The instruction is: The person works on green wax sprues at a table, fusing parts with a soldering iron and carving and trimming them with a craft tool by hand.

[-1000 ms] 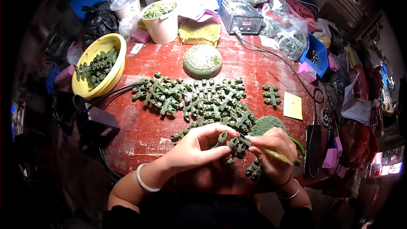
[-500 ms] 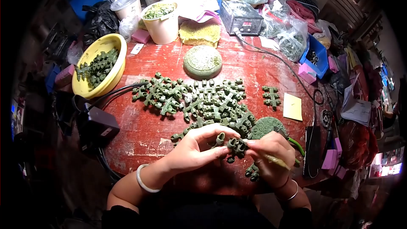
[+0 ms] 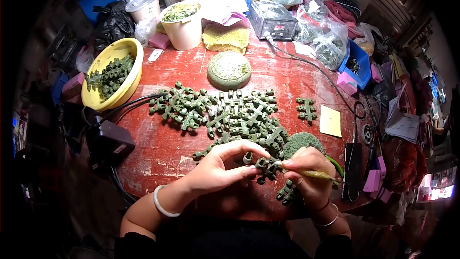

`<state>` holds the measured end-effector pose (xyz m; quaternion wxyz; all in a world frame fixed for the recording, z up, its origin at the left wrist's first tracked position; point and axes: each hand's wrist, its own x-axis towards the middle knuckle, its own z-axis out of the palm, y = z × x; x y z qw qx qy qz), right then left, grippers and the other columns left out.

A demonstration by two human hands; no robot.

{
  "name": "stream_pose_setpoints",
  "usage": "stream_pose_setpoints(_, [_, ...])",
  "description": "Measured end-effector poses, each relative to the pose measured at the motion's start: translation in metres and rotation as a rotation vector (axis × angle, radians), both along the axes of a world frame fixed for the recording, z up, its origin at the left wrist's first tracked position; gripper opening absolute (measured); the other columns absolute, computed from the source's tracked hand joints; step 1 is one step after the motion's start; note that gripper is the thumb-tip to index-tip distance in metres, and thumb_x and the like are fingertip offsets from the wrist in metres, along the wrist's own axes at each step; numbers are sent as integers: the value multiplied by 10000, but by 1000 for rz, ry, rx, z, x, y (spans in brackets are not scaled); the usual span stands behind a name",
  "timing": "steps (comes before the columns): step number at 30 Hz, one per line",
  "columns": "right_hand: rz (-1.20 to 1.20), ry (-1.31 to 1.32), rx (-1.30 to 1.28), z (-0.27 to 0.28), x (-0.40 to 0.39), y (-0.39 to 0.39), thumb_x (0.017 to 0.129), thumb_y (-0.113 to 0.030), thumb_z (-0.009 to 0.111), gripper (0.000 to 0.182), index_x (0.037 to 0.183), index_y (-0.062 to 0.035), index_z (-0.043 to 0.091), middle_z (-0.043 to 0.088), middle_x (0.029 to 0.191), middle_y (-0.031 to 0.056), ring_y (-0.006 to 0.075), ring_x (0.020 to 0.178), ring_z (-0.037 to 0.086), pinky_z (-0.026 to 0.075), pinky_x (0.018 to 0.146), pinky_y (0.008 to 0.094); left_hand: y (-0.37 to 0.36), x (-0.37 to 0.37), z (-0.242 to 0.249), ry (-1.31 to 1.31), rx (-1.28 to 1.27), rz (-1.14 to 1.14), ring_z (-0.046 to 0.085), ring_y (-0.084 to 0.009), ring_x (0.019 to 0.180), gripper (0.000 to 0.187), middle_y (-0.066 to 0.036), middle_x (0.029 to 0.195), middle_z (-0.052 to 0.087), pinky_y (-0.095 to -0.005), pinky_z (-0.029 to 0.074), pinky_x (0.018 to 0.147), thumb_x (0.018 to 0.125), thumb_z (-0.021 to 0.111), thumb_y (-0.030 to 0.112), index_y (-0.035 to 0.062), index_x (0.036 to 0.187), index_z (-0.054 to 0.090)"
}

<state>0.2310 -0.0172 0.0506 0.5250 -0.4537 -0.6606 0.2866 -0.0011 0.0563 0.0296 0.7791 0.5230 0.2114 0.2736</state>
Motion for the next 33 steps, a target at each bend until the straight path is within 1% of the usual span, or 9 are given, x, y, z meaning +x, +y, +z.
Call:
stream_pose_setpoints(6, [-40, -10, -18, 0, -1, 1, 795, -67, 830, 209, 984, -43, 743, 742, 891, 85, 203, 779, 658, 511, 697, 314, 0, -1, 2, 24, -37, -14, 640, -134, 998, 313, -79, 1158, 623, -239, 543, 729, 932, 673, -14, 17, 1239, 623])
stream_pose_setpoints(8, [-1, 98, -82, -3, 1, -1, 803, -79, 828, 202, 979, -33, 740, 740, 891, 93, 205, 777, 655, 506, 705, 310, 0, -1, -3, 4, 52, -13, 630, -76, 881, 333, 1, 1053, 615, -229, 537, 709, 966, 656, 43, 57, 1295, 605])
stream_pose_setpoints(11, [18, 184, -158, -2, 1, -1, 806, -77, 827, 198, 974, -22, 738, 738, 897, 100, 199, 782, 651, 503, 721, 310, 1, -2, -1, -16, -56, -30, 678, -161, 977, 329, -80, 1151, 632, -250, 553, 703, 937, 669, -7, 22, 1259, 604])
stream_pose_setpoints(14, [-22, 179, -149, -3, 0, 0, 814, -53, 815, 180, 972, -16, 738, 736, 908, 98, 190, 792, 647, 498, 736, 306, 1, -2, -1, -21, -65, -42, 691, -173, 970, 331, -80, 1143, 635, -254, 561, 695, 938, 665, -12, 23, 1260, 599])
stream_pose_setpoints(17, [60, 306, -172, -10, 3, 0, 830, -46, 802, 163, 974, -10, 736, 733, 919, 96, 185, 801, 643, 495, 738, 300, 1, -2, 1, -23, -86, -51, 625, -79, 909, 348, -5, 1074, 609, -228, 545, 700, 957, 672, 32, 57, 1296, 603])
stream_pose_setpoints(24, [-83, 229, -225, -6, 0, -1, 846, -43, 788, 149, 980, -7, 736, 731, 937, 99, 180, 783, 637, 488, 733, 290, 0, 1, 5, -70, -166, -56, 615, -87, 970, 383, -11, 1115, 566, -232, 559, 719, 951, 671, 21, 62, 1324, 594])
stream_pose_setpoints(27, [2, 279, -79, -4, 2, -1, 838, -36, 790, 153, 980, -13, 739, 726, 905, 94, 176, 742, 626, 481, 704, 290, 0, 2, 7, -1, -72, -13, 601, -85, 988, 399, -10, 1116, 567, -231, 562, 729, 954, 661, 21, 67, 1343, 585])
stream_pose_setpoints(30, [-125, 16, -79, 0, -2, -1, 825, -40, 799, 183, 997, -24, 738, 720, 851, 89, 180, 691, 614, 467, 642, 299, 0, 4, 10, 58, 124, -2, 606, -124, 1034, 361, -60, 1179, 587, -252, 598, 722, 947, 634, -9, 30, 1305, 616])
stream_pose_setpoints(33, [-127, -103, 60, 1, -2, -2, 826, -47, 801, 193, 1005, -25, 736, 726, 866, 86, 181, 685, 615, 474, 634, 303, 0, 2, 14, 98, -17, 4, 610, -124, 1024, 355, -65, 1216, 584, -260, 611, 730, 953, 634, 6, 29, 1307, 619])
